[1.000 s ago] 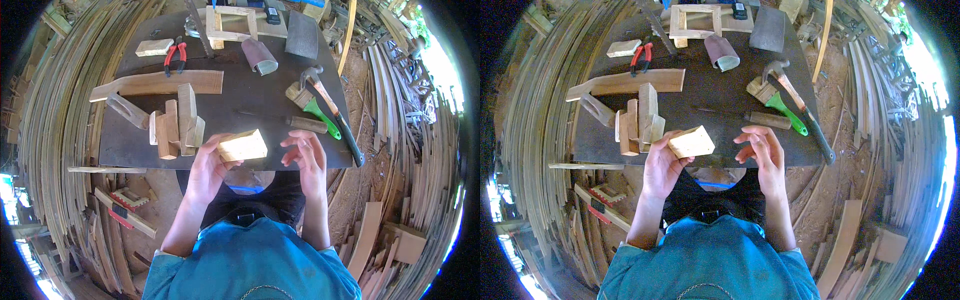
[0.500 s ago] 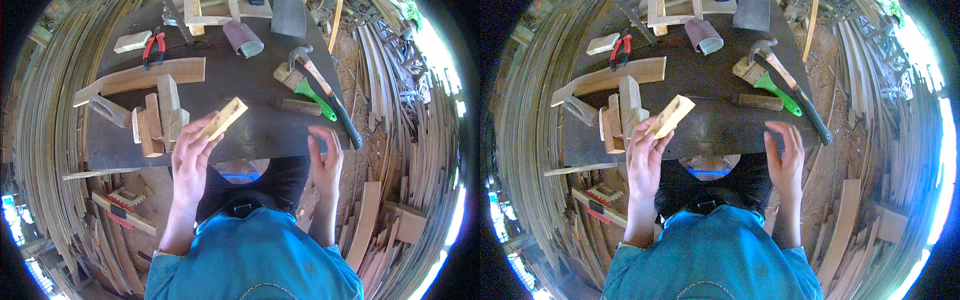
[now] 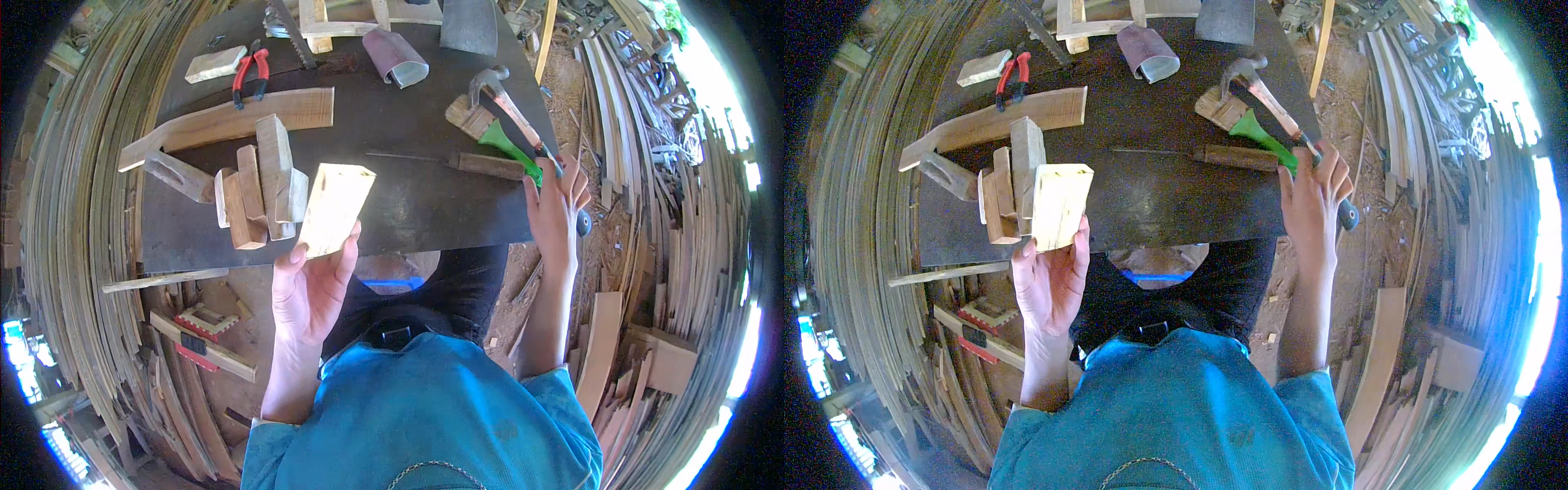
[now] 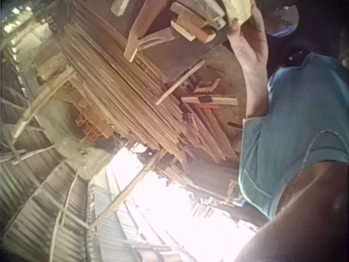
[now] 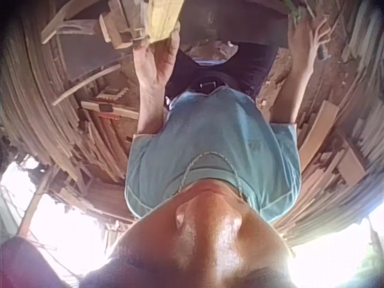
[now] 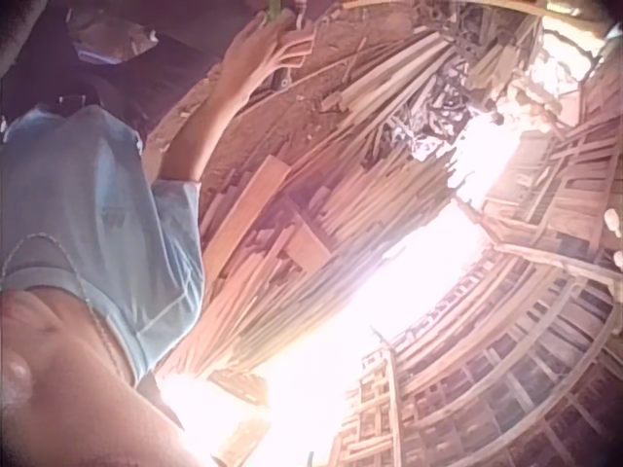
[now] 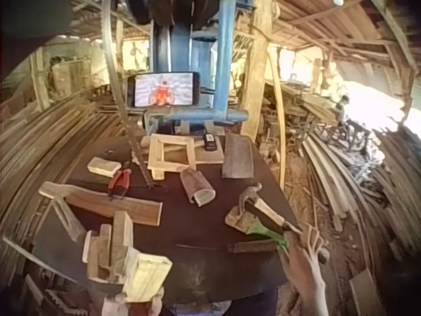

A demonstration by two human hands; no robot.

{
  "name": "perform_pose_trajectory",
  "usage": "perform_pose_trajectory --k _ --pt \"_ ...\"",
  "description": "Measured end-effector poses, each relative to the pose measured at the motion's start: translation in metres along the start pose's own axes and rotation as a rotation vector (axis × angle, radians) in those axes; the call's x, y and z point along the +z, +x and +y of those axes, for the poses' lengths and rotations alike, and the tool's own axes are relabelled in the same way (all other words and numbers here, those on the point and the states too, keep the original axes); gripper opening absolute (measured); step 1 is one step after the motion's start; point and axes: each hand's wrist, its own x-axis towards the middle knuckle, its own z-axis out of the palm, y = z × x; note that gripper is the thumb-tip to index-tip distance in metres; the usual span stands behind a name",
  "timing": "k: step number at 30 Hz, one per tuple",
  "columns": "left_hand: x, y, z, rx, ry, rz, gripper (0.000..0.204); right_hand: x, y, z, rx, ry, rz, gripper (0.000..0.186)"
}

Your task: Fitting and carving wooden joints using a chisel, hammer, and brush in a workshop.

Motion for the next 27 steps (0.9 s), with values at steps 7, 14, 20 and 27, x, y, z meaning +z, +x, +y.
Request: perform_pose_trajectory --k 7,14,20,27 --pt "-0.002 -0.004 0.004 0.015 0.116 -0.07 0.074 -0.022 0.012 0.003 0.074 0.27 0.027 0.024" --pt "-0.016 -0.014 0.007 -0.022 0.302 -0.102 0.08 -0.045 0.002 -0.011 0.278 0.634 0.068 0.036" --pt "-0.015 -0.016 0.005 -0.028 0.321 -0.072 0.081 -0.03 0.0 -0.073 0.479 1.554 -0.345 0.05" --pt "-0.014 -0.027 0.01 0.084 0.329 -0.075 0.079 -0.01 0.018 -0.086 0.283 1.238 -0.009 0.032"
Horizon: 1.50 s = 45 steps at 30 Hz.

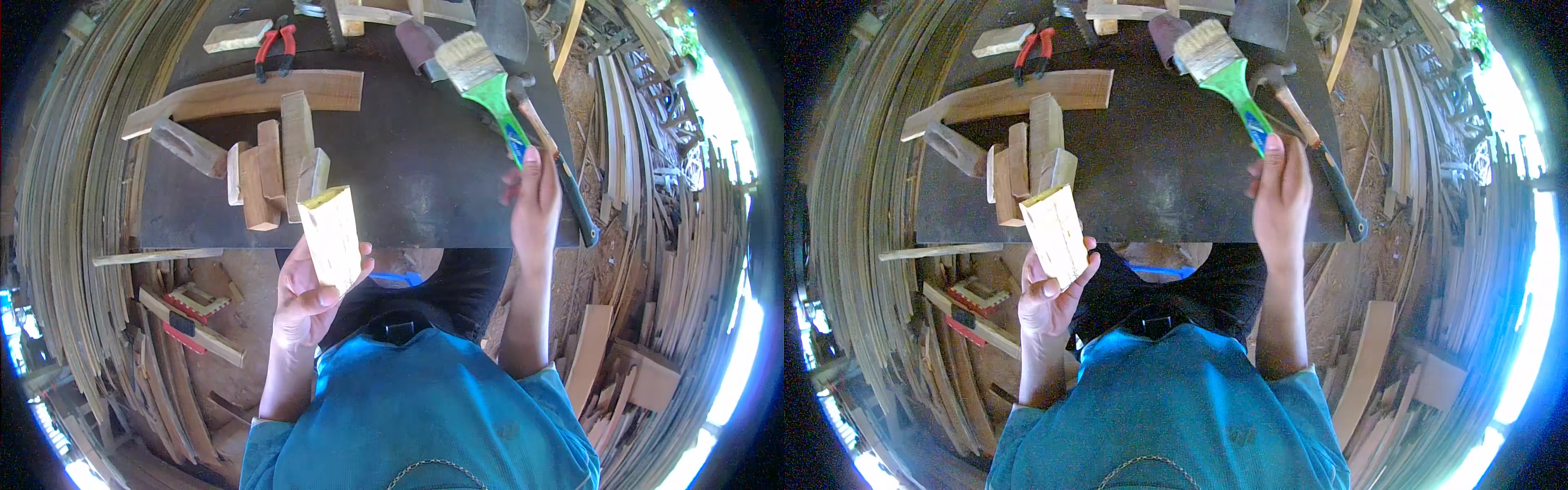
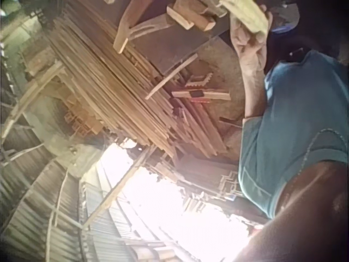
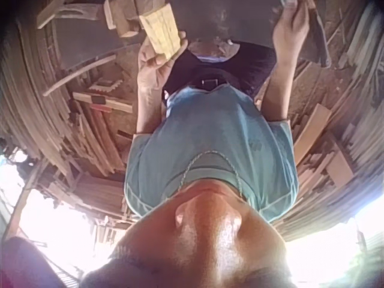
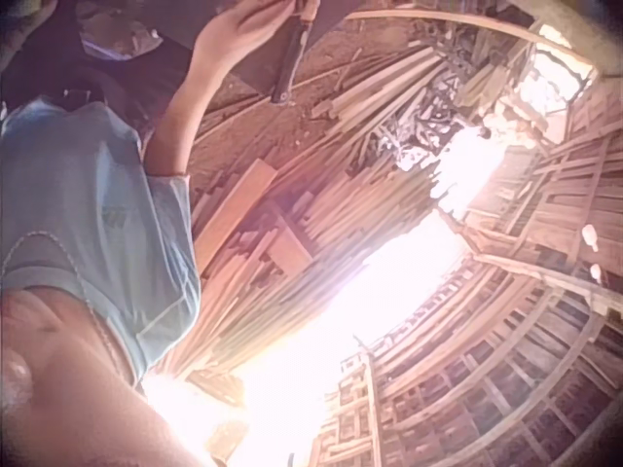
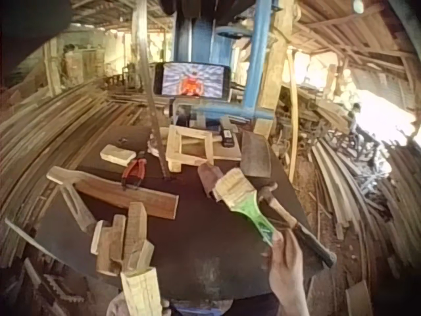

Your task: Fitting and carving wooden joints using a chisel, hammer, and brush in a workshop.

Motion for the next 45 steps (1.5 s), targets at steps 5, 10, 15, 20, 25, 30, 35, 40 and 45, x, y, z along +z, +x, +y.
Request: perform_pose_trajectory --k 5,10,15,20,25,30,35,40,45 --pt "-0.015 -0.003 0.004 0.046 0.025 0.096 0.086 -0.024 -0.005 -0.028 -0.009 -0.179 -0.018 0.024" --pt "-0.015 -0.003 0.011 0.072 0.106 0.102 0.092 -0.021 -0.001 -0.055 -0.384 -0.571 -0.034 0.014" --pt "-0.013 -0.009 0.006 0.072 0.086 0.079 0.083 0.01 0.018 -0.052 -0.597 -0.475 -0.084 0.014" --pt "-0.01 -0.018 0.005 0.072 0.101 0.061 0.074 0.054 0.04 -0.032 -0.245 0.538 -0.314 0.008" --pt "-0.017 -0.026 0.005 0.075 0.15 0.078 0.068 0.096 0.051 -0.068 -0.19 0.807 -0.5 0.007" --pt "-0.011 -0.032 0.006 0.082 0.161 0.074 0.064 0.128 0.063 -0.05 -0.29 0.631 -0.42 0.025" --pt "-0.014 -0.047 -0.002 0.111 0.174 0.131 0.084 0.109 0.023 -0.029 -0.236 0.734 -0.383 0.05" --pt "-0.028 -0.06 -0.011 0.065 0.136 0.033 0.061 0.085 -0.032 -0.013 -0.283 0.848 -0.28 0.054" --pt "-0.043 -0.071 -0.026 0.045 0.17 -0.016 0.065 0.056 -0.075 0.012 -0.543 1.037 -0.263 0.058"
